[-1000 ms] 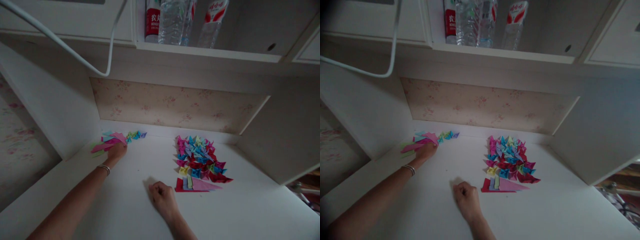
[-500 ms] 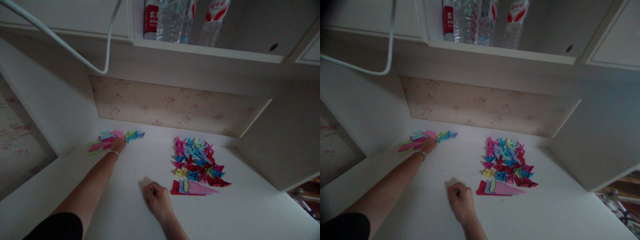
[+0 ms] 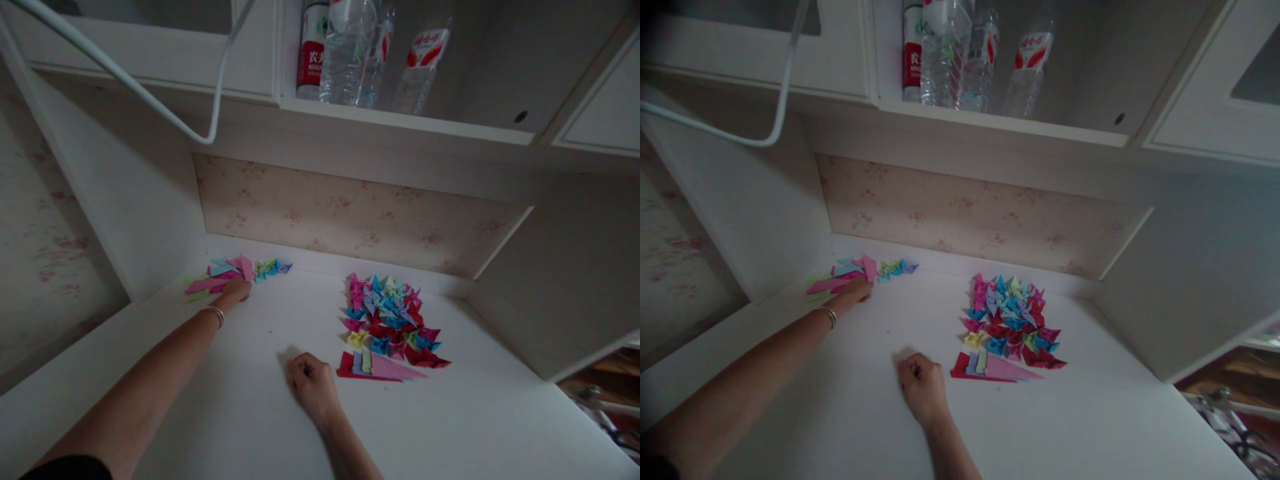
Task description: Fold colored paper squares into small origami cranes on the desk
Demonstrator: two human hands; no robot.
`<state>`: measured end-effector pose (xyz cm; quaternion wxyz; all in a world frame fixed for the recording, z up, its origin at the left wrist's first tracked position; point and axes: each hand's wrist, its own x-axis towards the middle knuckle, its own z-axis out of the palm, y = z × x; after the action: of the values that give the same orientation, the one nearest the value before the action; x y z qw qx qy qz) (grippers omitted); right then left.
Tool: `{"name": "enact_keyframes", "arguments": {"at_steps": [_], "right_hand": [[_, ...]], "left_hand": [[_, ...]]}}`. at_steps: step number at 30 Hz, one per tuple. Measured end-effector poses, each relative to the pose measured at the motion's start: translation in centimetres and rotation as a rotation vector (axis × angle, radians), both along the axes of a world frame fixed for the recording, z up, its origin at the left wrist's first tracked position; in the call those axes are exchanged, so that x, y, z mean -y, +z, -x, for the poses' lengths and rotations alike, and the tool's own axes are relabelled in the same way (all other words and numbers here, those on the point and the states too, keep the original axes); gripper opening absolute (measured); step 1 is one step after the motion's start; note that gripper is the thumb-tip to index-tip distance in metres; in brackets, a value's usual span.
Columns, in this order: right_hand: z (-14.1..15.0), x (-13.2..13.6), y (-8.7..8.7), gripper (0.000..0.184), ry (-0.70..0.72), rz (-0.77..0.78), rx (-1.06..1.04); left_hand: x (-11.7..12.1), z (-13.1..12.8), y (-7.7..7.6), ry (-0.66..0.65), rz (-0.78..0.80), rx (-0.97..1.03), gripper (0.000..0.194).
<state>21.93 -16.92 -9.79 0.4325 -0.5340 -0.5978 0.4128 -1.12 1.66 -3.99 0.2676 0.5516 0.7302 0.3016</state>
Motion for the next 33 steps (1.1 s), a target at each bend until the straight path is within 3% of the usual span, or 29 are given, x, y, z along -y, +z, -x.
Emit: {"name": "enact_keyframes", "arguments": {"at_steps": [4, 8, 10, 12, 18, 25, 30, 33], "right_hand": [[0.1, -0.2, 0.1, 0.039, -0.008, 0.019, -0.084], [0.3, -0.5, 0.3, 0.038, -0.028, 0.117, -0.297], [0.2, -0.6, 0.5, 0.037, -0.04, 0.156, -0.433], [-0.1, -0.7, 0.9, 0.035, -0.059, 0.16, -0.569], [-1.2, -0.9, 1.8, 0.033, -0.087, 0.211, -0.874], [-1.7, -0.8, 2.2, 0.041, -0.048, 0.224, -0.881], [-1.8, -0.8, 1.9, 0.027, -0.041, 0.205, -0.943], [-1.7, -0.8, 1.6, 0.031, -0.015, 0.213, -0.951]], "left_hand": [[3.7, -2.4, 0.0, -0.034, -0.048, 0.326, 0.021], [9.5, -5.7, -0.6, -0.151, -0.099, 0.623, 0.022], [12.3, -7.2, -1.1, -0.253, -0.071, 1.034, 0.029], [14.3, -8.5, -1.6, -0.311, 0.005, 1.222, 0.031], [16.1, -10.2, -2.4, -0.489, 0.138, 1.17, 0.027], [16.3, -10.4, -2.9, -0.499, 0.175, 1.125, 0.032], [16.6, -10.4, -2.7, -0.581, 0.274, 1.16, 0.032], [16.9, -10.4, -2.4, -0.636, 0.298, 1.202, 0.031]]}}
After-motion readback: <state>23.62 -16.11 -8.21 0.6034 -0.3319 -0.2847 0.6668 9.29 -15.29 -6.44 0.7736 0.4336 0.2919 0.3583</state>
